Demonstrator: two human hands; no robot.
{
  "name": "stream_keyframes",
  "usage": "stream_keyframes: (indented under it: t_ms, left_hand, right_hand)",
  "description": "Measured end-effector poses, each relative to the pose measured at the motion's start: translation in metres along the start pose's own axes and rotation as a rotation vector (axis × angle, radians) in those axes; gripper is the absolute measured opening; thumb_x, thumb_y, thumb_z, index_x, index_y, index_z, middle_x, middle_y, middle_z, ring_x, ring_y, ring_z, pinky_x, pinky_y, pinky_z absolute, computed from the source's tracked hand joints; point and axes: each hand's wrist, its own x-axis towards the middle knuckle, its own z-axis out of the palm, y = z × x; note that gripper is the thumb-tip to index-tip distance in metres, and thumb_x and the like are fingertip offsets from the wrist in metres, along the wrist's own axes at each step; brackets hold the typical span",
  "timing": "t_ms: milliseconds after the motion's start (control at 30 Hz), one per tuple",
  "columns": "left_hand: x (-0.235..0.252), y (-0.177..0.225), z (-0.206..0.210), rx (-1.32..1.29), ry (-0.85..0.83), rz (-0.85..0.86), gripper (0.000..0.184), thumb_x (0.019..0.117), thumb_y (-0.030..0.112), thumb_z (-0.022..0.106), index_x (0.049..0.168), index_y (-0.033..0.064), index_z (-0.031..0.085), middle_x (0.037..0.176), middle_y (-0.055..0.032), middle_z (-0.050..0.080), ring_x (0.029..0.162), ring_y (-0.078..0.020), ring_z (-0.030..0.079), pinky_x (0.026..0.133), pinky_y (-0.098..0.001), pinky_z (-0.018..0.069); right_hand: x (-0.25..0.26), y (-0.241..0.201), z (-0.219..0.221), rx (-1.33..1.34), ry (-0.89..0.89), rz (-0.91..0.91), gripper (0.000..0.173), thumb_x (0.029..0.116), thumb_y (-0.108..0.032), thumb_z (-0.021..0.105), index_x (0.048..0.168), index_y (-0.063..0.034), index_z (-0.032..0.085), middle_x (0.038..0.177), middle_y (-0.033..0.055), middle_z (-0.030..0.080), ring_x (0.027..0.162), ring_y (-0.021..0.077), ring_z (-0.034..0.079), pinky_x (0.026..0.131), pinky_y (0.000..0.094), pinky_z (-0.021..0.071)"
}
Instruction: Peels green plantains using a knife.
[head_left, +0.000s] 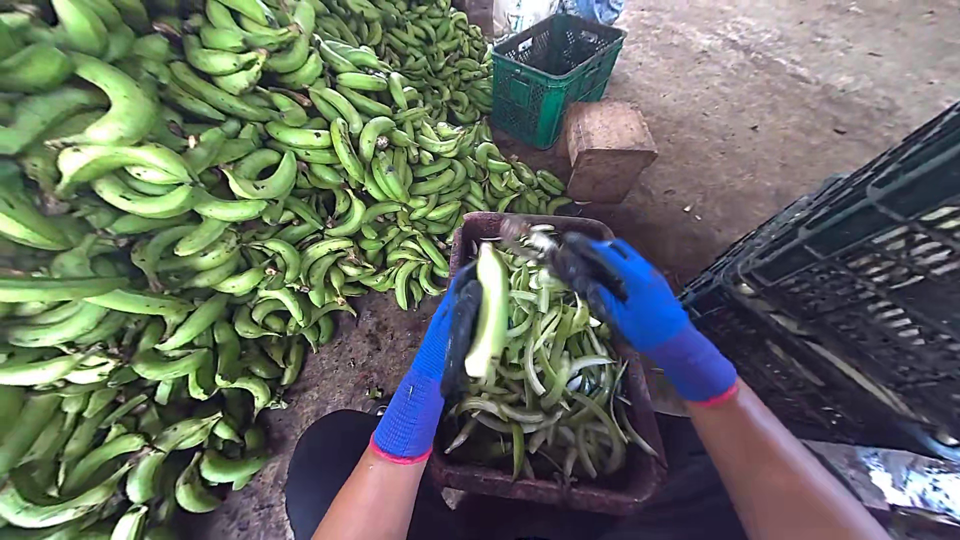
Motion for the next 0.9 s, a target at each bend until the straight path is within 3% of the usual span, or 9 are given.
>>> stream_keyframes:
  t_ms: [133,200,267,367,500,567,633,767,900]
  left_hand:
    - [0.01,-0.01,-0.007,-0.055,0.3,0.183,0.051,0.1089,0.026,0.034,0.156,0.0073,0.029,0.13,-0.0035,0.059,0.106,-0.0007,0.06,0.092,-0.0225,0.052]
    - [0.003,-0.007,-0.003,-0.149,0.207,0.136,0.046,0.1072,0.023,0.039,0.152,0.011,0.035,0.115,0.0017,0.062,0.094,-0.0002,0.062,0.082,-0.0214,0.0544]
    - [-0.006,0.002,0.001,-0.176,-0.043,-0.014,0.043,0.1066,0.031,0.043,0.144,0.0106,0.044,0.103,0.0012,0.066,0.084,-0.0033,0.064,0.074,-0.0226,0.0567]
    - [-0.013,0.014,0.006,-0.027,-0.255,-0.118,0.05,0.1044,0.032,0.04,0.149,0.0082,0.041,0.108,-0.0006,0.066,0.088,-0.0032,0.065,0.079,-0.0225,0.0569]
    - [0.002,-0.007,-0.003,-0.098,0.093,0.006,0.042,0.1086,0.027,0.036,0.145,0.0083,0.045,0.11,-0.0036,0.065,0.093,-0.0069,0.064,0.082,-0.0271,0.0557]
    - [0.007,-0.007,-0.006,-0.172,0.342,0.074,0.045,0.1105,0.033,0.034,0.149,0.0112,0.041,0.117,-0.0031,0.063,0.099,-0.0066,0.064,0.086,-0.0286,0.0555]
    - [0.009,-0.004,-0.007,-0.204,0.433,0.147,0.046,0.1108,0.039,0.034,0.151,0.0166,0.039,0.121,-0.0014,0.063,0.101,-0.007,0.064,0.088,-0.0298,0.0561]
    - [-0.002,0.003,-0.004,-0.206,0.104,0.061,0.034,0.1086,0.025,0.036,0.138,0.014,0.048,0.102,0.0035,0.065,0.086,-0.0022,0.064,0.075,-0.0218,0.0563]
    - [-0.01,0.009,0.004,0.125,-0.313,-0.107,0.049,0.1064,0.03,0.038,0.149,0.0066,0.043,0.12,-0.0065,0.064,0.101,-0.0058,0.063,0.09,-0.0266,0.0537]
  right_hand:
    - [-0.018,-0.023,0.03,0.119,-0.245,-0.179,0.047,0.0938,-0.037,0.064,0.135,-0.014,0.068,0.12,0.0179,0.069,0.107,0.0355,0.068,0.089,0.0563,0.0554]
    - [-0.007,-0.018,0.03,0.096,-0.191,-0.178,0.043,0.0923,-0.026,0.067,0.134,-0.0149,0.069,0.12,0.0183,0.068,0.106,0.0362,0.068,0.089,0.0573,0.0556]
    - [0.011,-0.005,0.019,0.04,-0.057,-0.151,0.049,0.0903,-0.019,0.07,0.138,-0.0143,0.065,0.124,0.0215,0.065,0.109,0.0403,0.065,0.091,0.0601,0.0531]
    - [0.023,0.007,0.002,-0.026,0.034,-0.051,0.052,0.0972,-0.019,0.063,0.148,-0.015,0.055,0.132,0.0235,0.06,0.117,0.0416,0.06,0.095,0.0608,0.0498]
    - [0.005,-0.005,0.021,0.025,-0.063,-0.158,0.052,0.0903,-0.034,0.067,0.138,-0.0151,0.065,0.122,0.021,0.066,0.111,0.0401,0.064,0.091,0.0596,0.053]
    - [-0.006,-0.012,0.037,0.031,-0.119,-0.274,0.048,0.092,-0.042,0.062,0.133,-0.0194,0.07,0.116,0.0161,0.069,0.107,0.0359,0.066,0.088,0.0559,0.0543]
    - [-0.005,-0.014,0.043,0.027,-0.13,-0.324,0.046,0.0931,-0.043,0.06,0.131,-0.0195,0.071,0.116,0.0156,0.07,0.106,0.0354,0.067,0.087,0.0556,0.0546]
    - [0.014,-0.01,0.027,0.023,-0.077,-0.27,0.048,0.0906,-0.032,0.066,0.134,-0.0115,0.069,0.122,0.0211,0.067,0.109,0.0404,0.066,0.089,0.0595,0.0531]
    - [0.023,0.002,0.018,0.029,-0.05,-0.071,0.046,0.101,-0.028,0.056,0.146,-0.0158,0.058,0.129,0.02,0.063,0.113,0.0378,0.063,0.092,0.0593,0.0517]
